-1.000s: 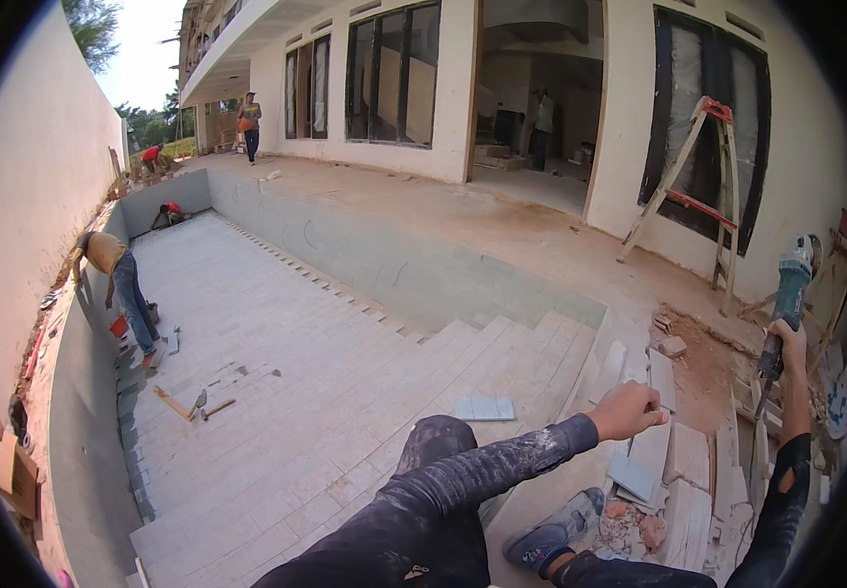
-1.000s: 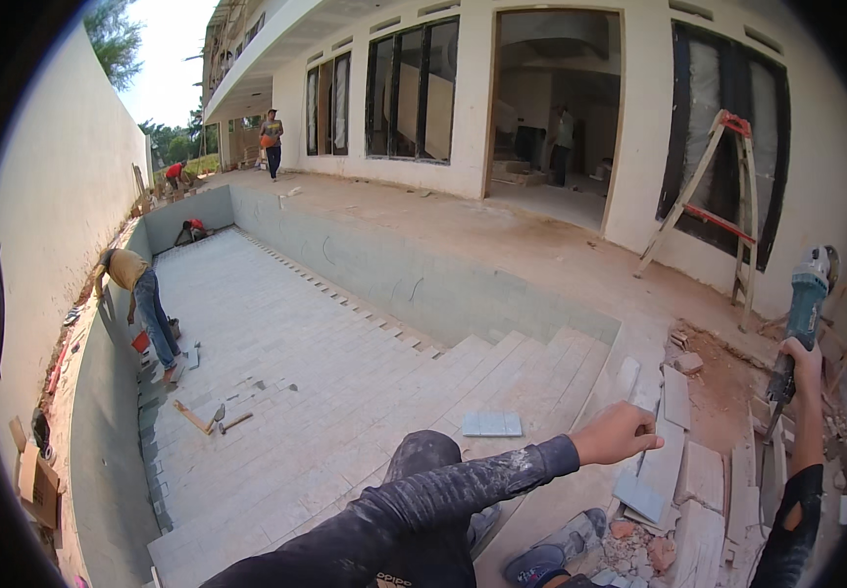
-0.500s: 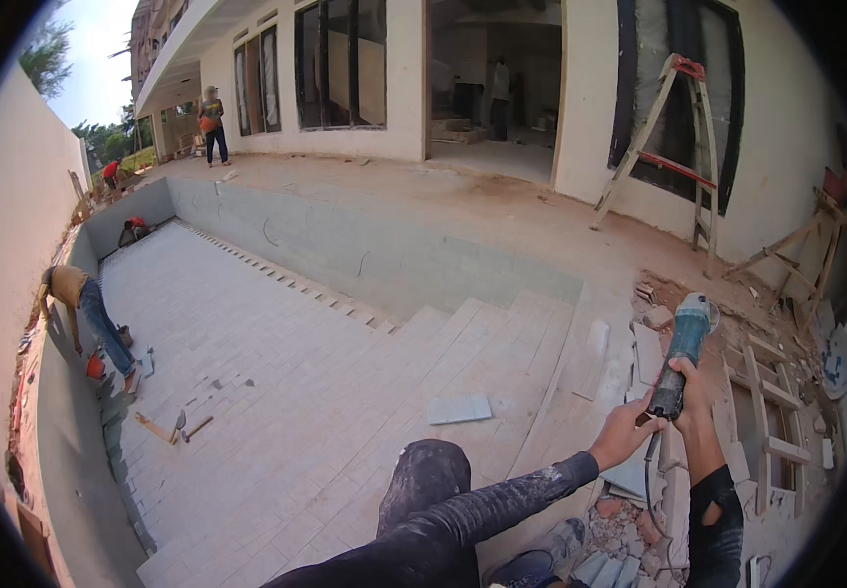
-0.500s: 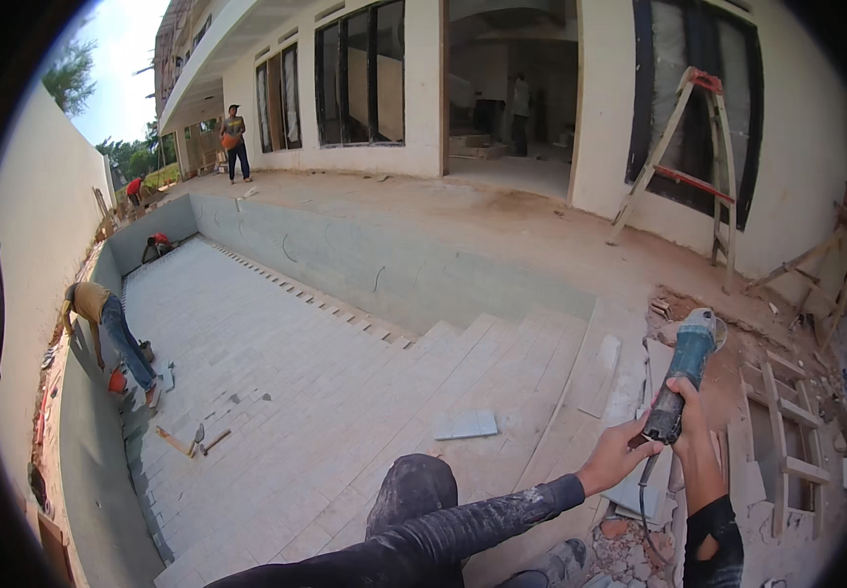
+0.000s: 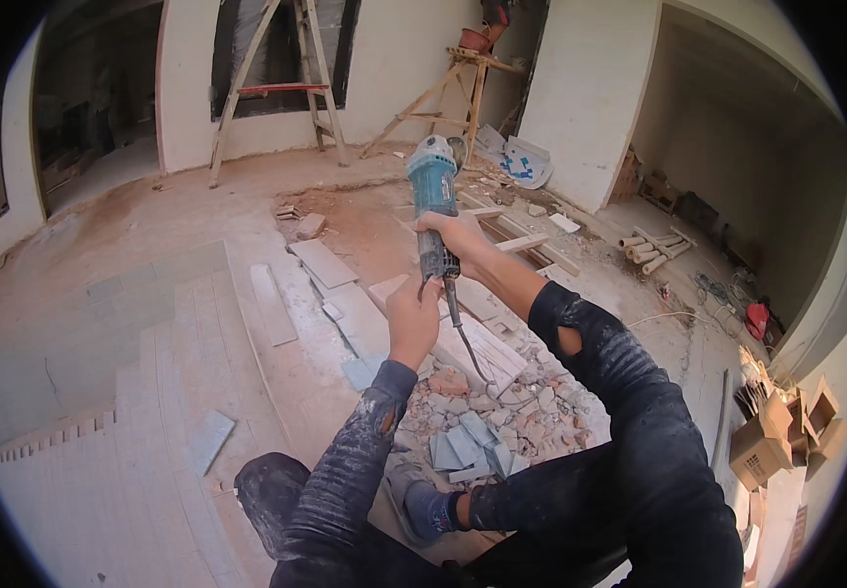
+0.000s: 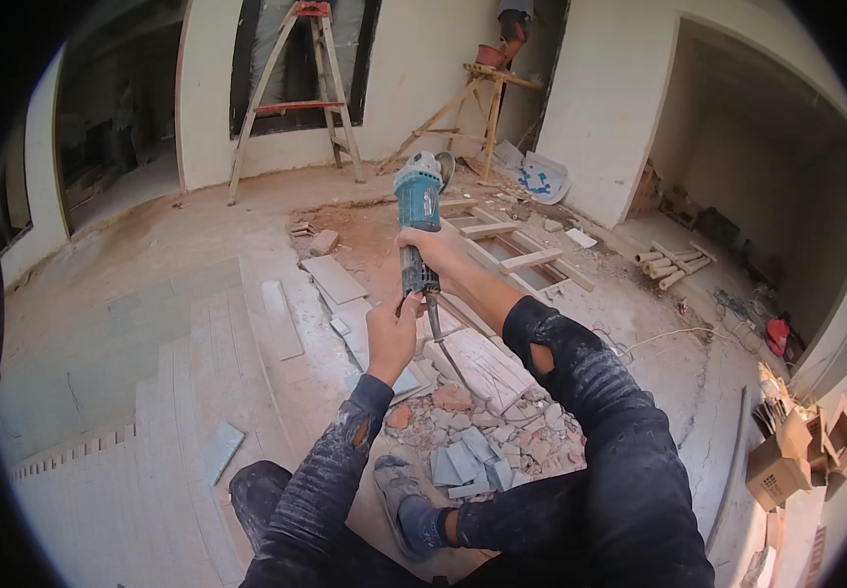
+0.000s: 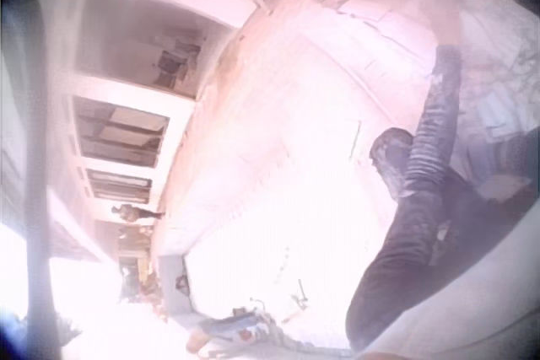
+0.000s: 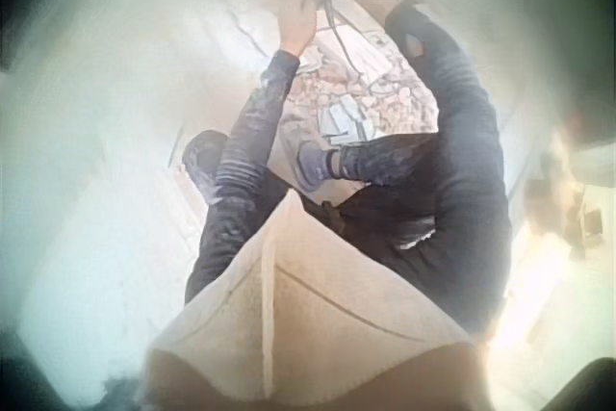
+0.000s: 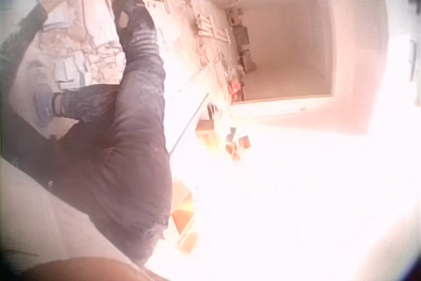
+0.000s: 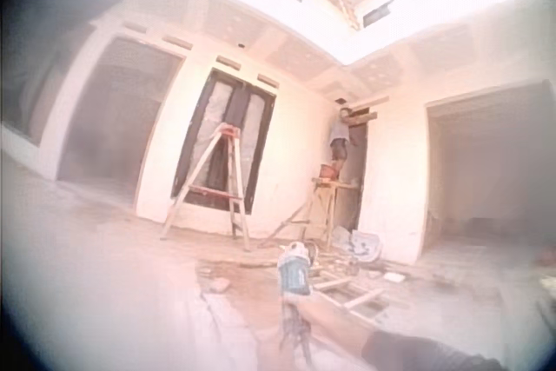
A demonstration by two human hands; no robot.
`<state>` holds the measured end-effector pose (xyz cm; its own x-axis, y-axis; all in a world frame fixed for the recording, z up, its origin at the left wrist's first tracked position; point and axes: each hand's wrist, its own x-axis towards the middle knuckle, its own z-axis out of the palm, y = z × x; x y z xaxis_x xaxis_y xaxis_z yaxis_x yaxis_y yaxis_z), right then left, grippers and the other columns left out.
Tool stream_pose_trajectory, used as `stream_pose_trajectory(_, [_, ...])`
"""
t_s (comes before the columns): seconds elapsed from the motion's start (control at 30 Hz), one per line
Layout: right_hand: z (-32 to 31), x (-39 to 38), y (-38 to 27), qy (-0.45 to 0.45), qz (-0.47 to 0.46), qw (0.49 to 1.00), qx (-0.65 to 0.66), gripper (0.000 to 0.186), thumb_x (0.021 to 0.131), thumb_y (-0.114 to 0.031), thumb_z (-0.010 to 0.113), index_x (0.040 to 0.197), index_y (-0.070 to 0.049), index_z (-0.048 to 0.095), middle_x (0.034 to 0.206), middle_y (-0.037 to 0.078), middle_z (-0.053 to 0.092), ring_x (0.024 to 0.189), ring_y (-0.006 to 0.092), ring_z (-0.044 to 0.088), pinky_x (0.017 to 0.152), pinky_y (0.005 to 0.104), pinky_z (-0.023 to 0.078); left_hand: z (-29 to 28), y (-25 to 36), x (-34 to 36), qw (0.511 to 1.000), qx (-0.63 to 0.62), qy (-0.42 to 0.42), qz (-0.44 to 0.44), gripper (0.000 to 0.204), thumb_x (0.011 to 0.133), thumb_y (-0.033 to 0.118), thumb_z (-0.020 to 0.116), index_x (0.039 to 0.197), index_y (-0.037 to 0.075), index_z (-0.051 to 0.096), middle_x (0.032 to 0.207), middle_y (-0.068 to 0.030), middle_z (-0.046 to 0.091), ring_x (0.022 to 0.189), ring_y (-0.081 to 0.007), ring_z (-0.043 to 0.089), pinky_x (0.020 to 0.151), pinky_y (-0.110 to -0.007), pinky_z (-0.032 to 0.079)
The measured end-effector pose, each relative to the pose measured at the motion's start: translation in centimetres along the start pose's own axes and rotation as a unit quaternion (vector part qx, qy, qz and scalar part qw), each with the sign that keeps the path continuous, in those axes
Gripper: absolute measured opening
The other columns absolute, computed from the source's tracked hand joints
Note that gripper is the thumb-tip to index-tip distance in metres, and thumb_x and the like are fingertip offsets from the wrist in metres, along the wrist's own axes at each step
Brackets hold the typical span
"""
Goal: The person uses an angle grinder to cut small rectangular tiles and positions them on a tiled surface, receiving tiles from another person.
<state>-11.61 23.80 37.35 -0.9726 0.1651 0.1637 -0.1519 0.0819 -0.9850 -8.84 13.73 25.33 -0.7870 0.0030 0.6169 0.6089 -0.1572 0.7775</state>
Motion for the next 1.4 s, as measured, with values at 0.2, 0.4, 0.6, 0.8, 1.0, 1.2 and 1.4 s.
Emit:
stream_pose_trajectory(0.2, [2.8, 5.4, 4.1, 0.03, -0.027, 0.998, -0.047, 0.022, 0.075, -0.014, 0.075, 0.085, 0.002, 0.063, 0.072, 0.008, 0.062, 0.056, 0.0179, 0.063, 0.049, 0.0338, 0.055, 0.2, -4.5, 2.3, 0.959, -0.085, 0.168, -0.211, 0.021, 0.09, 0.012, 0.07, 0.088, -0.009, 0.073, 0.076, -0.009, 0.071, 0.064, -0.0119, 0.064, 0.059, -0.025, 0.051])
stream_pose_trajectory(0.4, [7.4, 13.4, 14.3, 0.088, 0.009, 0.995, 0.044, 0.022, 0.081, -0.02, 0.07, 0.081, 0.001, 0.062, 0.069, 0.011, 0.06, 0.055, 0.0228, 0.058, 0.049, 0.0382, 0.049, -5.3, -13.6, 4.8, 0.965, -0.054, 0.089, -0.24, 0.03, 0.087, 0.032, 0.074, 0.083, 0.002, 0.073, 0.072, -0.0046, 0.068, 0.062, -0.0147, 0.061, 0.055, -0.029, 0.044])
stream_pose_trajectory(0.6, [10.0, 18.1, 22.9, 0.059, 0.095, 0.991, 0.071, 0.018, 0.08, -0.016, 0.071, 0.077, -0.001, 0.06, 0.064, 0.009, 0.056, 0.047, 0.0197, 0.053, 0.042, 0.0355, 0.045, -10.4, -21.9, 6.9, 0.97, 0.052, 0.044, -0.232, 0.04, 0.089, 0.038, 0.073, 0.084, -0.002, 0.075, 0.075, -0.0093, 0.07, 0.064, -0.0136, 0.062, 0.058, -0.026, 0.047])
stream_pose_trajectory(0.8, [3.5, 20.4, 25.7, -0.003, 0.158, 0.984, -0.083, 0.021, 0.083, -0.021, 0.07, 0.085, 0.0, 0.063, 0.076, 0.011, 0.064, 0.059, 0.0184, 0.062, 0.05, 0.0335, 0.05, -8.7, -22.8, 6.2, 0.942, 0.144, -0.134, -0.27, 0.046, 0.089, 0.045, 0.071, 0.092, -0.001, 0.076, 0.084, -0.0107, 0.072, 0.072, -0.0171, 0.069, 0.071, -0.029, 0.053])
stream_pose_trajectory(1.0, [-6.3, 12.6, 25.6, -0.069, 0.22, 0.973, 0.003, 0.033, 0.083, -0.024, 0.069, 0.104, 0.001, 0.064, 0.092, 0.011, 0.068, 0.08, 0.0168, 0.067, 0.072, 0.0321, 0.056, -12.7, -27.4, -6.1, 0.824, 0.465, -0.218, -0.241, 0.064, 0.075, 0.036, 0.083, 0.124, -0.001, 0.063, 0.136, -0.0209, 0.056, 0.122, -0.0314, 0.055, 0.099, -0.038, 0.045])
stream_pose_trajectory(1.2, [-8.7, 2.7, 33.1, -0.037, 0.302, 0.948, 0.094, 0.036, 0.078, -0.017, 0.071, 0.108, 0.001, 0.059, 0.089, 0.01, 0.067, 0.074, 0.0158, 0.065, 0.067, 0.0301, 0.054, -13.8, -29.4, -9.3, 0.777, 0.538, -0.281, -0.168, 0.087, 0.073, 0.045, 0.081, 0.139, -0.001, 0.049, 0.149, -0.0197, 0.042, 0.14, -0.0335, 0.037, 0.113, -0.054, 0.024])
stream_pose_trajectory(1.4, [-8.3, -2.1, 34.8, 0.021, 0.303, 0.948, 0.097, 0.045, 0.074, -0.008, 0.073, 0.114, 0.002, 0.056, 0.092, 0.009, 0.067, 0.077, 0.017, 0.065, 0.073, 0.0309, 0.054, -13.5, -30.2, -7.9, 0.761, 0.554, -0.309, -0.134, 0.087, 0.073, 0.049, 0.08, 0.139, -0.001, 0.051, 0.147, -0.02, 0.045, 0.138, -0.0325, 0.04, 0.114, -0.053, 0.025])
